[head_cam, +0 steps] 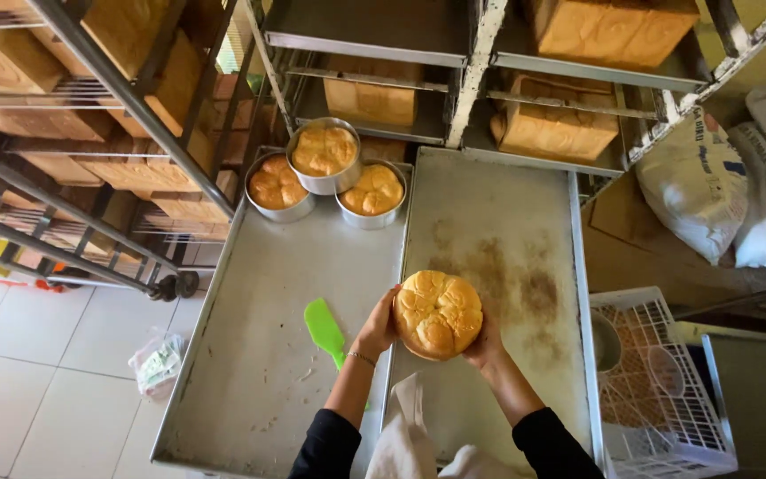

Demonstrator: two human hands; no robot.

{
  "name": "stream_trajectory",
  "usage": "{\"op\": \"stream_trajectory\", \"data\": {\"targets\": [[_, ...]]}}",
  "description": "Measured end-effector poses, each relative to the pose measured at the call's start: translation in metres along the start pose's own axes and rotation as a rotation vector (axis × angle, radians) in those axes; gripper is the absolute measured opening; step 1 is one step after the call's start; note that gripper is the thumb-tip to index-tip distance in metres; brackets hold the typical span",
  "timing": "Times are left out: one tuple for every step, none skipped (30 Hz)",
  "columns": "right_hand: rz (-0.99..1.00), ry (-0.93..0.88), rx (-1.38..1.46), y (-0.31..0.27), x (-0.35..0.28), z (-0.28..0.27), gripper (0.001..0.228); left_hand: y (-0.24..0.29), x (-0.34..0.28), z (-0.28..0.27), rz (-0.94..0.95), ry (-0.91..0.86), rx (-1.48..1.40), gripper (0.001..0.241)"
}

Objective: Removing baked round loaves of bread from metal tins using a spatula.

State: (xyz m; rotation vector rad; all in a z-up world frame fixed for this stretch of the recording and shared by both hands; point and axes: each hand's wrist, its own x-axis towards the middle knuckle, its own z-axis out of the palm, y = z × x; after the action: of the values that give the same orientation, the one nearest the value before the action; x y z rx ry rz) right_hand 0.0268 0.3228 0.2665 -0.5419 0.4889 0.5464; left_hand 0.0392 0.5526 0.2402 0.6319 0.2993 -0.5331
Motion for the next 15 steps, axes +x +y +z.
{"op": "stream_trajectory", "data": {"targets": [[0.001, 0.001, 0.005, -0.002, 0.01, 0.002, 0.057, 0.006, 0.002, -0.001, -0.004, 0.003, 0.002, 0.052], [-0.029, 0.006, -0.017, -0.005, 0.018, 0.001, 0.057, 0.009, 0.007, -0.002, -0.015, 0.006, 0.009, 0.053], [-0.06, 0.011, -0.039, -0.008, 0.026, -0.001, 0.057, 0.012, 0.012, -0.003, -0.026, 0.01, 0.015, 0.054], [-0.051, 0.018, -0.047, -0.014, 0.03, 0.0, 0.057, 0.011, 0.024, -0.007, -0.025, 0.014, 0.003, 0.054], [-0.081, -0.005, -0.042, -0.02, 0.033, 0.001, 0.055, 0.01, 0.034, -0.011, -0.035, 0.036, 0.001, 0.055], [-0.104, -0.039, -0.035, -0.022, 0.041, 0.006, 0.053, 0.015, 0.044, -0.019, -0.035, 0.064, 0.004, 0.055], [-0.09, -0.044, -0.041, -0.025, 0.053, 0.001, 0.053, 0.018, 0.048, -0.021, -0.025, 0.075, -0.003, 0.055], [-0.086, -0.018, -0.045, -0.03, 0.064, -0.003, 0.052, 0.022, 0.054, -0.02, -0.036, 0.089, -0.015, 0.056], [-0.082, 0.008, -0.049, -0.036, 0.074, -0.008, 0.052, 0.026, 0.061, -0.019, -0.047, 0.104, -0.027, 0.057], [-0.085, 0.004, -0.046, -0.045, 0.086, -0.008, 0.052, 0.035, 0.075, -0.016, -0.045, 0.102, -0.022, 0.057], [-0.124, 0.0, -0.048, -0.055, 0.097, -0.007, 0.051, 0.043, 0.091, -0.013, -0.045, 0.085, -0.037, 0.058], [-0.151, 0.008, -0.051, -0.059, 0.103, -0.012, 0.051, 0.044, 0.099, -0.013, -0.051, 0.079, -0.063, 0.059], [-0.142, 0.015, -0.049, -0.065, 0.106, -0.006, 0.051, 0.05, 0.096, -0.085, -0.056, 0.089, -0.068, 0.059], [-0.176, -0.104, -0.046, -0.075, 0.115, 0.005, 0.053, 0.044, 0.142, -0.12, 0.05, -0.261, -0.284, 0.054], [-0.211, -0.222, -0.042, -0.085, 0.123, 0.016, 0.054, 0.003, 0.221, -0.129, 0.167, -0.609, -0.495, 0.049]]}}
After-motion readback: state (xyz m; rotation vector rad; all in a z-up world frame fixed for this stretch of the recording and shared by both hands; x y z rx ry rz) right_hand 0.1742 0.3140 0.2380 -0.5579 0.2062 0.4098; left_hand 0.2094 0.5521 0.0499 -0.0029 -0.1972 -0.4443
